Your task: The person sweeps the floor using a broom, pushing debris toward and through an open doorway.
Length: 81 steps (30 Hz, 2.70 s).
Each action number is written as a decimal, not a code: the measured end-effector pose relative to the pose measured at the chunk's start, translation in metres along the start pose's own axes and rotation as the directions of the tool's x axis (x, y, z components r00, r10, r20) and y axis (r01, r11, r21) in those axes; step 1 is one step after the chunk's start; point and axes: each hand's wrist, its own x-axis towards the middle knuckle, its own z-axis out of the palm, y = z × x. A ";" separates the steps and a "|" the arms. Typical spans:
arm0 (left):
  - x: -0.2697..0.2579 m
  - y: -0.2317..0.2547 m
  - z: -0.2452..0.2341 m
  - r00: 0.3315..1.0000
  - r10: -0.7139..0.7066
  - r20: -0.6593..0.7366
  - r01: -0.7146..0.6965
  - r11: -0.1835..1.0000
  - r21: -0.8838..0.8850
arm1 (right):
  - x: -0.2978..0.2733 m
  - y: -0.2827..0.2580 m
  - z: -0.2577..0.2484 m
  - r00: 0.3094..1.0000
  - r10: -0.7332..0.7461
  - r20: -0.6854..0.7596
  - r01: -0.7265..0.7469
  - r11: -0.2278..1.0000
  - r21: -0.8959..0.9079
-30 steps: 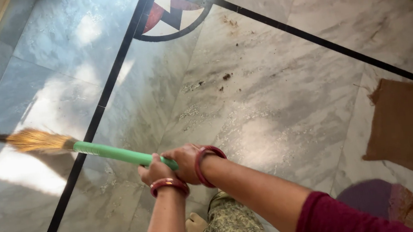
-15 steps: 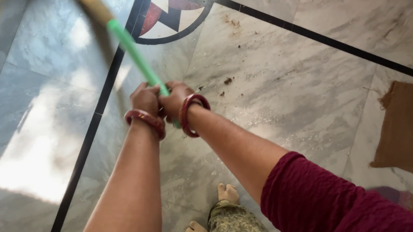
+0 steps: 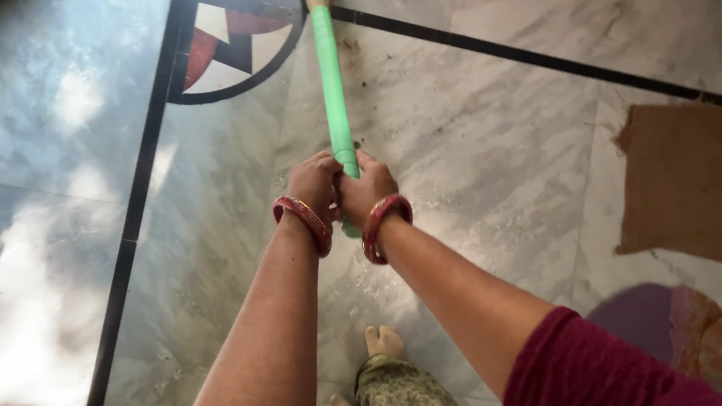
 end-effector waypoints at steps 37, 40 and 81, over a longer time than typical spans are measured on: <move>-0.118 -0.005 0.081 0.791 -0.526 -0.311 0.565 0.824 0.041 | -0.162 0.078 -0.068 0.990 0.083 0.117 -0.089 0.995 0.051; -0.142 0.013 0.097 0.826 -0.427 -0.368 0.495 0.862 0.108 | -0.170 0.080 -0.086 0.989 0.077 0.128 -0.081 0.996 0.025; -0.154 0.012 0.365 0.780 -0.484 -0.396 0.558 0.825 0.088 | -0.143 0.146 -0.350 0.973 -0.104 0.205 0.188 0.873 -0.451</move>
